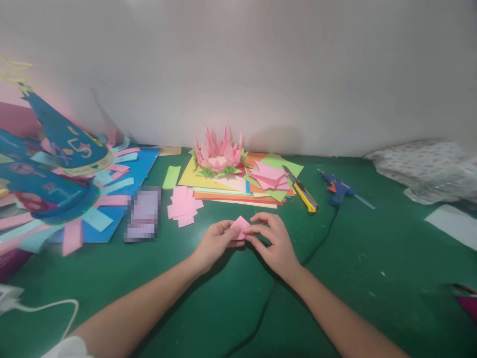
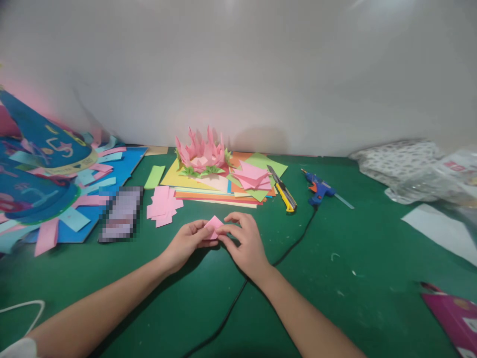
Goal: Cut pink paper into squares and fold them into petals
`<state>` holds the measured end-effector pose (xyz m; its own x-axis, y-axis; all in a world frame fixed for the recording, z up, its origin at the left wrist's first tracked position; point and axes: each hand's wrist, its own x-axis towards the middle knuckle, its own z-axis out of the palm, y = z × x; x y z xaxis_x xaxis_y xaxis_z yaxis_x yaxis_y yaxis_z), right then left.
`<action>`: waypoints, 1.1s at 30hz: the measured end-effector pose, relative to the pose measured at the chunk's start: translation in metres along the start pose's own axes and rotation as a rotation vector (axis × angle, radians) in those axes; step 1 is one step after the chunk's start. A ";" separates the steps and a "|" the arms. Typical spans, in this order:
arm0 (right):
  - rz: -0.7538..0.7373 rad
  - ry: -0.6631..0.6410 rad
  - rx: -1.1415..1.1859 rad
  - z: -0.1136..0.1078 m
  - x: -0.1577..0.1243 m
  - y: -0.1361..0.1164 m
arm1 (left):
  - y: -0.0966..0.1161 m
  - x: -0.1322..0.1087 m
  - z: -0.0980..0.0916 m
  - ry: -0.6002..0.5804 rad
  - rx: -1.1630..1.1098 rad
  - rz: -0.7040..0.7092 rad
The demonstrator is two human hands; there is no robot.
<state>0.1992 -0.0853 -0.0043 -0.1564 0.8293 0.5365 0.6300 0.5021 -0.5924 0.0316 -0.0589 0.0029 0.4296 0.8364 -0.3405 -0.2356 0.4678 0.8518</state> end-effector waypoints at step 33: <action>0.114 -0.002 0.099 0.006 0.001 -0.002 | -0.005 0.001 0.004 -0.026 0.052 0.008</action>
<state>0.1933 -0.0839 -0.0068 -0.0903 0.8827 0.4612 0.5659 0.4266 -0.7056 0.0362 -0.0618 -0.0003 0.4508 0.8319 -0.3235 -0.1940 0.4451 0.8742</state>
